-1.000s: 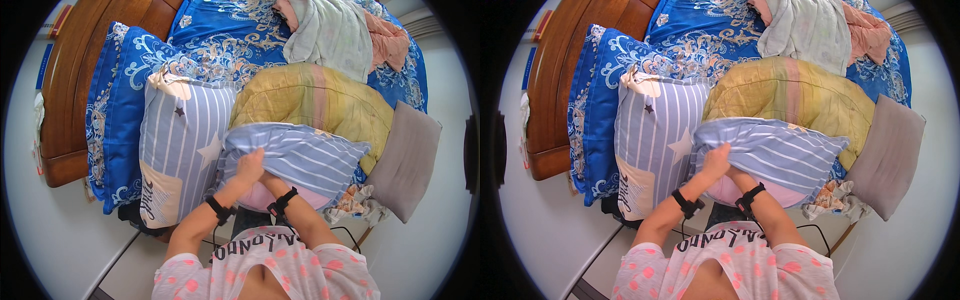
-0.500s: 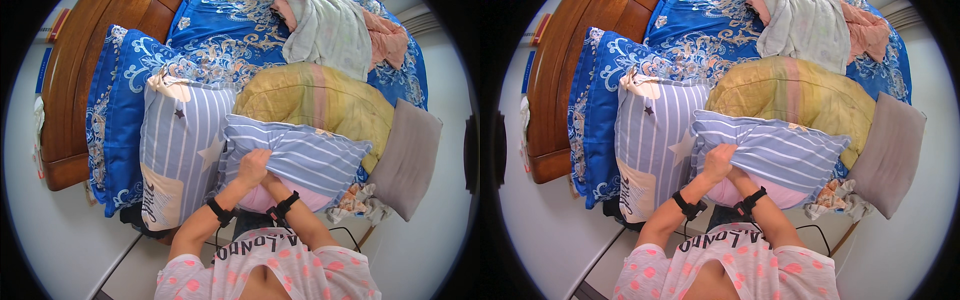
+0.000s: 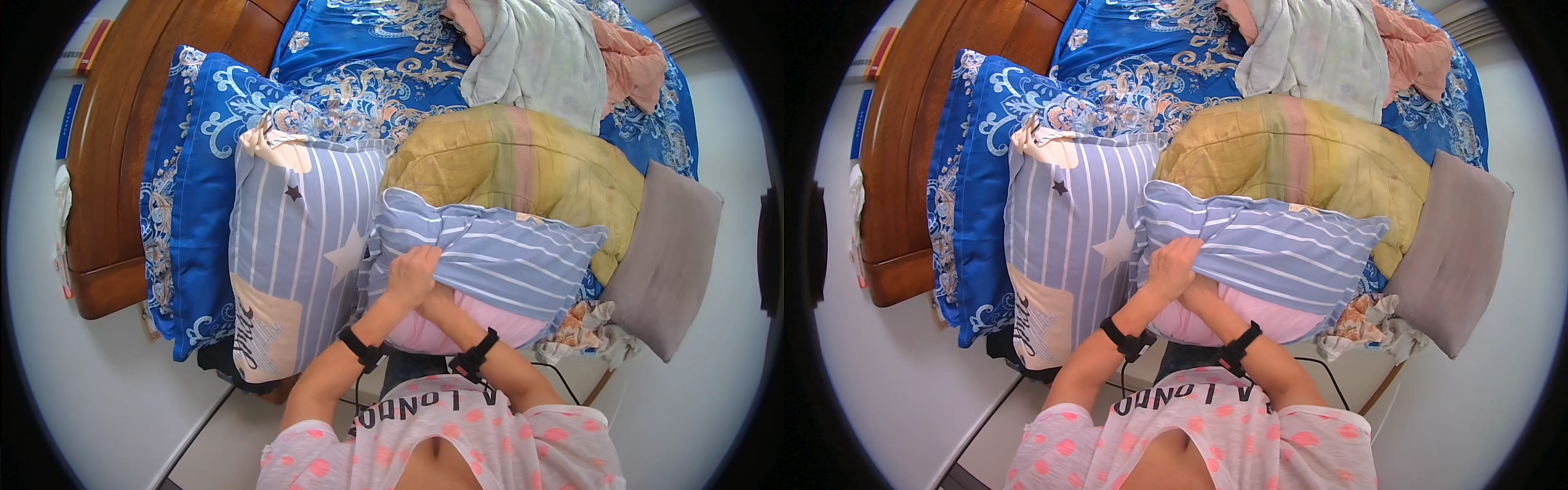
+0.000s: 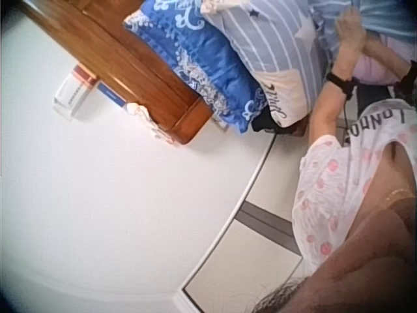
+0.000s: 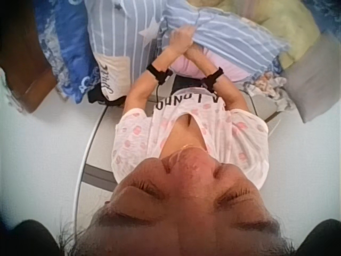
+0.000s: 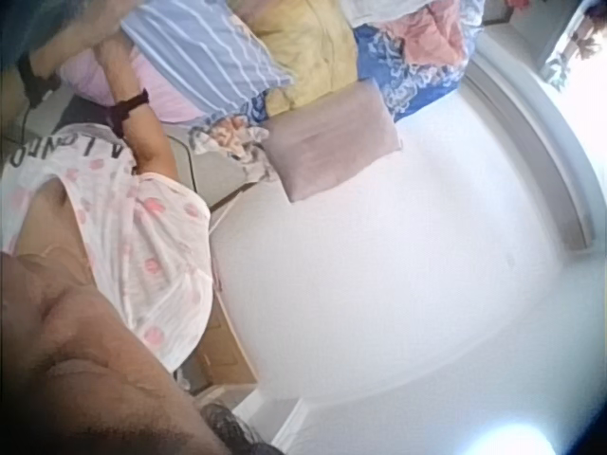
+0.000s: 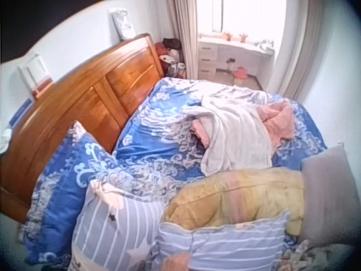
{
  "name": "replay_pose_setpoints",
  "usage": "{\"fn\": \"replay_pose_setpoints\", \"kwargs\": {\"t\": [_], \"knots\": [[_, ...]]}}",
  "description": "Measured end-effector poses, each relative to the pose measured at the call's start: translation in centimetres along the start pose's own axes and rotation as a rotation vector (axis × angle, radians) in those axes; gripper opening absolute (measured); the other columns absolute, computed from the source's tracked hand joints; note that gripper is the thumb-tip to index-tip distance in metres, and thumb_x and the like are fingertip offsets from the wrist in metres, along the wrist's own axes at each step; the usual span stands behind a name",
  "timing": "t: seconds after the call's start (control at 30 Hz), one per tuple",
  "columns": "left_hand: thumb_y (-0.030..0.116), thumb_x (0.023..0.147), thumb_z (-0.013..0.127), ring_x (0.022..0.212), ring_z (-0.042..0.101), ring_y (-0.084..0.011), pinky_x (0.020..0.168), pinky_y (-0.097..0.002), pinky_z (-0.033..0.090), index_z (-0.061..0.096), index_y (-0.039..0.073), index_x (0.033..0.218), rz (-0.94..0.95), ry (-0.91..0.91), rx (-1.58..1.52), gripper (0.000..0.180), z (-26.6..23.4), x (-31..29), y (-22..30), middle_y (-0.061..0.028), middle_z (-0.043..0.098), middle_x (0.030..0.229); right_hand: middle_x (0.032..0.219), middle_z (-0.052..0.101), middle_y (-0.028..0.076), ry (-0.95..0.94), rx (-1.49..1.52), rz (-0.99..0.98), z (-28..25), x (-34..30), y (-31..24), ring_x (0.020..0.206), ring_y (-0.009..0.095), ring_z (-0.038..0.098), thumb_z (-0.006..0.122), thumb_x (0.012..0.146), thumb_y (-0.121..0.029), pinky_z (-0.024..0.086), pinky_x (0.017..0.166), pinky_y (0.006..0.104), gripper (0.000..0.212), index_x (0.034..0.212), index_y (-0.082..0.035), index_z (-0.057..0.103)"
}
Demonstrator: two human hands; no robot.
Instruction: The person puts pillowcases onto several pillows by hand, pulling the fabric over each pillow and smoothing it out on a bed.
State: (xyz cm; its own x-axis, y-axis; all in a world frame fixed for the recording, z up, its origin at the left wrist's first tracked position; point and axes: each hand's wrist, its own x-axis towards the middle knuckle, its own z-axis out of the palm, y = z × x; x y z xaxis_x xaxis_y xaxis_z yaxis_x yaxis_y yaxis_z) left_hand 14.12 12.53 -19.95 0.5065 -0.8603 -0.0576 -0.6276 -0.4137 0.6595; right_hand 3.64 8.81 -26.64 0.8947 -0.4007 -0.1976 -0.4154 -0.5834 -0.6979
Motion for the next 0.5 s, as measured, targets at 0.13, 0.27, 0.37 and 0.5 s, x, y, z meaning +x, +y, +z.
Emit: {"fn": "replay_pose_setpoints", "kwargs": {"t": [0.13, 0.27, 0.37, 0.5], "knots": [[-0.003, 0.066, 0.059, 0.079, 0.061, -0.0336, 0.065, -0.0451, 0.049, 0.056, 0.006, 0.089, 0.017, 0.099, 0.035, 0.025, -0.1, -0.1, -0.4, -0.0115, 0.058, 0.079, 0.117, 0.059, 0.023, -0.112, -0.102, -0.073, -3.7, -1.7, -2.6, 0.111, 0.039, 0.055, 0.062, 0.085, -0.033, 0.042, 0.093, 0.0485, 0.044, 0.117, -0.003, 0.058], [-0.004, 0.066, 0.057, 0.077, 0.061, -0.0359, 0.065, -0.0468, 0.048, 0.054, 0.004, 0.087, 0.004, 0.076, -0.069, 0.022, 0.7, -0.9, -1.0, -0.0145, 0.059, 0.077, 0.116, 0.059, 0.022, -0.169, -0.122, -0.071, -1.6, -0.9, -1.0, 0.112, 0.039, 0.054, 0.062, 0.085, -0.032, 0.042, 0.093, 0.0483, 0.044, 0.117, -0.003, 0.058], [-0.005, 0.067, 0.055, 0.075, 0.060, -0.0379, 0.065, -0.0487, 0.047, 0.053, 0.003, 0.086, -0.049, 0.051, -0.089, 0.021, 1.3, -0.9, -1.5, -0.0163, 0.058, 0.075, 0.116, 0.060, 0.023, -0.219, -0.076, -0.013, 1.0, 0.4, 1.8, 0.113, 0.038, 0.054, 0.062, 0.085, -0.032, 0.042, 0.095, 0.0481, 0.043, 0.117, -0.003, 0.058], [-0.005, 0.068, 0.055, 0.079, 0.063, -0.0404, 0.067, -0.0493, 0.050, 0.060, 0.001, 0.098, -0.096, 0.011, -0.084, 0.031, 1.8, -0.9, -2.2, -0.0186, 0.064, 0.082, 0.116, 0.061, 0.023, -0.285, -0.006, 0.068, 3.0, 2.2, 4.8, 0.115, 0.038, 0.054, 0.061, 0.085, -0.031, 0.041, 0.096, 0.0479, 0.042, 0.118, -0.004, 0.059]]}}
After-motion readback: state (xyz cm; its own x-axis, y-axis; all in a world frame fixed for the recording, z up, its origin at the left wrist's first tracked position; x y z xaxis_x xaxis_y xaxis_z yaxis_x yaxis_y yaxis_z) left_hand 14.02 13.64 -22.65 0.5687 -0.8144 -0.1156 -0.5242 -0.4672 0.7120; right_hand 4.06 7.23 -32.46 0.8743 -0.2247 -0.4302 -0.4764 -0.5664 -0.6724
